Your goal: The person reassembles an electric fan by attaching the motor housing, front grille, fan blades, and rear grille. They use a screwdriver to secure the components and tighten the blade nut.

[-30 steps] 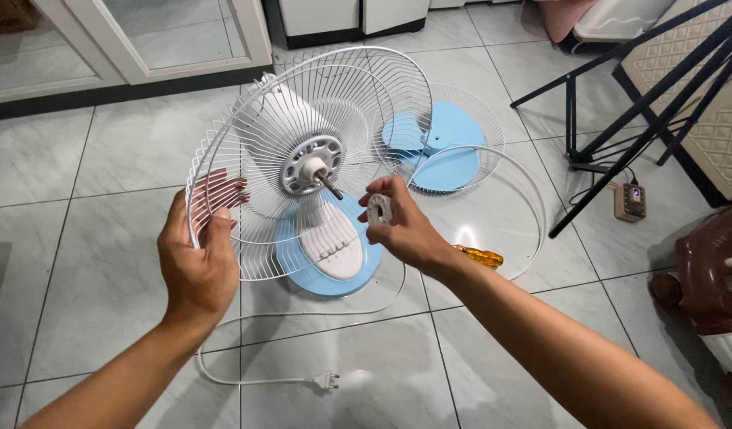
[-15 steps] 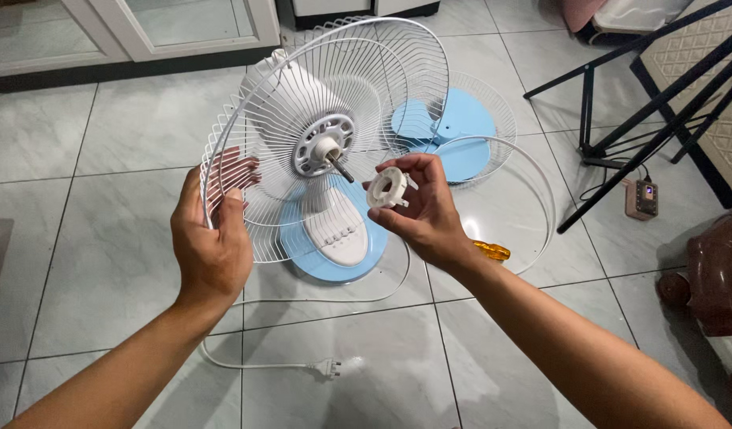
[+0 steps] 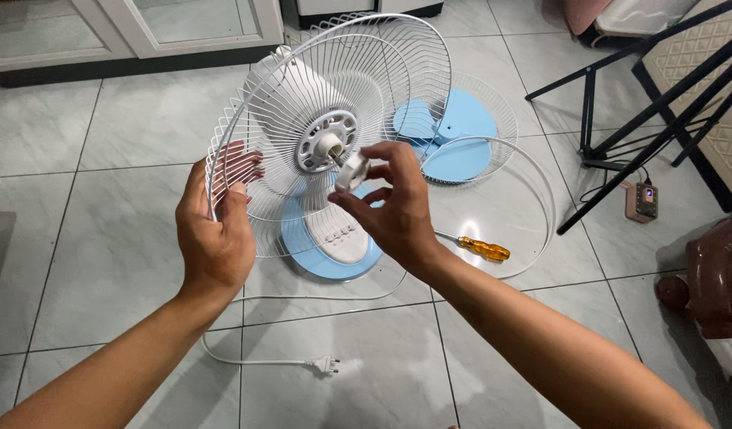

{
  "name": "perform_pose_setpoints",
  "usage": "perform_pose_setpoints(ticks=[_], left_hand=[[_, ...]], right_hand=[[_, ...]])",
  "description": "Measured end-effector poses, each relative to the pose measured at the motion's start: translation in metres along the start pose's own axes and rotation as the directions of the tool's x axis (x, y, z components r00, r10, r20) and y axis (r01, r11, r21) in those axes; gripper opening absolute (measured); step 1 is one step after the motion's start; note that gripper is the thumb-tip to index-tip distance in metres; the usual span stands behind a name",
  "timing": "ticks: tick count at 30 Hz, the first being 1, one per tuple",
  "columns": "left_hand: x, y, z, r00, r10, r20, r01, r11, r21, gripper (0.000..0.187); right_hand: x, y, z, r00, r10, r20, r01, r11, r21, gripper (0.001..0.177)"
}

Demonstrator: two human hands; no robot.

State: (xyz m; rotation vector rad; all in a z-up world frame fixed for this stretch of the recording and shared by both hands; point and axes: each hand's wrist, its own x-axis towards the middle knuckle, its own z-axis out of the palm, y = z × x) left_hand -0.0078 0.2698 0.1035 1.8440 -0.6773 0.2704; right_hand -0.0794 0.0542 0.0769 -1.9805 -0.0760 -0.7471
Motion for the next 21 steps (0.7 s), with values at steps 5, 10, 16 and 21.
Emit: perform_pose_setpoints(ticks=[5, 10, 16, 21], left_hand=[[0.003, 0.002, 0.000, 0.999, -0.040, 0.011, 0.041, 0.997, -0.060, 0.029], [0.003, 0.003, -0.001, 1.000, 0.015, 0.012, -0.014, 0.997, -0.072, 0.030], [0.004, 0.002, -0.001, 1.000, -0.002, 0.020, 0.004, 0.995, -0.103, 0.025], [0.004, 0.004, -0.001, 1.000, -0.010, 0.026, 0.013, 0.992, -0.122, 0.029]], right_hand=[[0.017, 0.005, 0.009, 0.998, -0.056, -0.033, 0.052, 0.992, -0.116, 0.064], [0.025, 0.014, 0.013, 0.983, -0.172, -0.065, 0.155, 0.965, -0.213, 0.063], [0.027, 0.014, 0.020, 0.991, -0.120, -0.057, 0.103, 0.966, -0.236, 0.063], [0.028, 0.014, 0.023, 0.990, -0.122, -0.068, 0.102, 0.963, -0.248, 0.062]])
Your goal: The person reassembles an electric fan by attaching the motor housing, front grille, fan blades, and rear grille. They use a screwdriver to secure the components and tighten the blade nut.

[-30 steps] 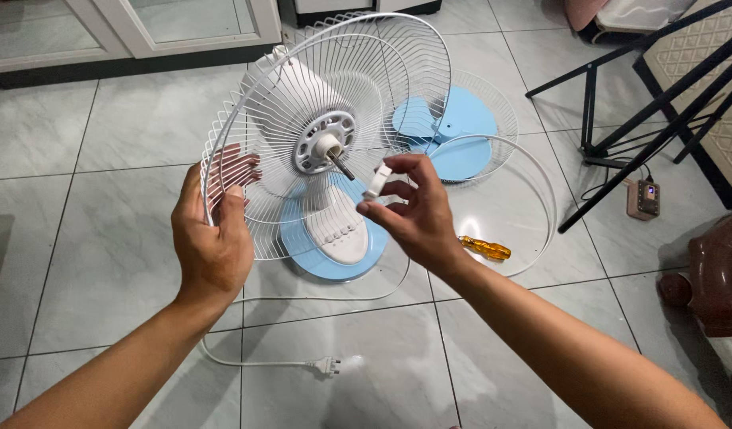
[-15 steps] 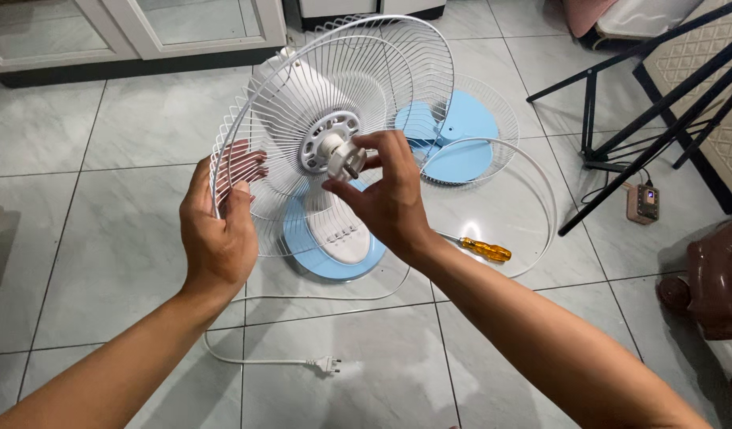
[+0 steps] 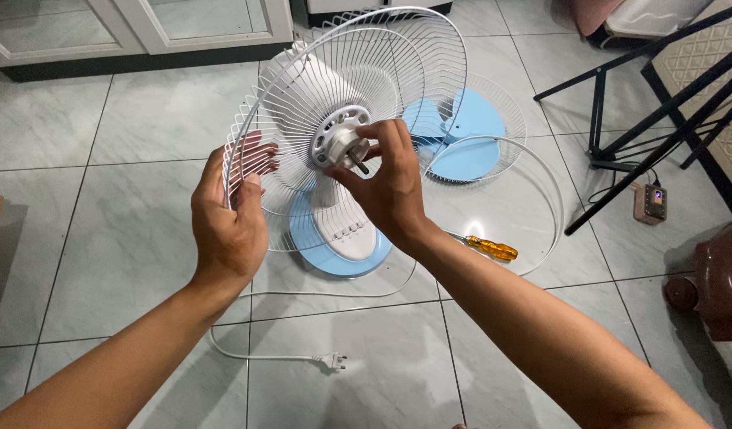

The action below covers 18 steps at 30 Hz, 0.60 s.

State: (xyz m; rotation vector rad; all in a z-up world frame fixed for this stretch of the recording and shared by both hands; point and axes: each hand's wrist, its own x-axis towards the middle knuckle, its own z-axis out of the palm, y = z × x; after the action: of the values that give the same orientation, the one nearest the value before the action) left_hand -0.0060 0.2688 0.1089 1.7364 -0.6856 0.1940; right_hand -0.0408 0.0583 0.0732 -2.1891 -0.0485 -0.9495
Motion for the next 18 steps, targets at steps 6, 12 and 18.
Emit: perform_pose_setpoints(ticks=[6, 12, 18], left_hand=[[0.001, -0.003, 0.001, 1.000, 0.019, 0.004, -0.019, 1.000, 0.005, 0.031], [0.002, -0.008, 0.000, 1.000, 0.001, -0.009, -0.001, 0.999, 0.045, 0.032], [0.002, -0.008, 0.002, 1.000, 0.005, -0.021, -0.005, 1.000, 0.000, 0.034]], right_hand=[[0.003, 0.006, 0.000, 0.998, -0.059, -0.023, 0.059, 0.998, -0.019, 0.063], [0.001, 0.004, 0.010, 0.995, 0.042, -0.088, -0.035, 0.997, 0.074, 0.060], [0.002, -0.006, 0.019, 0.919, 0.393, -0.042, -0.349, 0.857, 0.380, 0.059]])
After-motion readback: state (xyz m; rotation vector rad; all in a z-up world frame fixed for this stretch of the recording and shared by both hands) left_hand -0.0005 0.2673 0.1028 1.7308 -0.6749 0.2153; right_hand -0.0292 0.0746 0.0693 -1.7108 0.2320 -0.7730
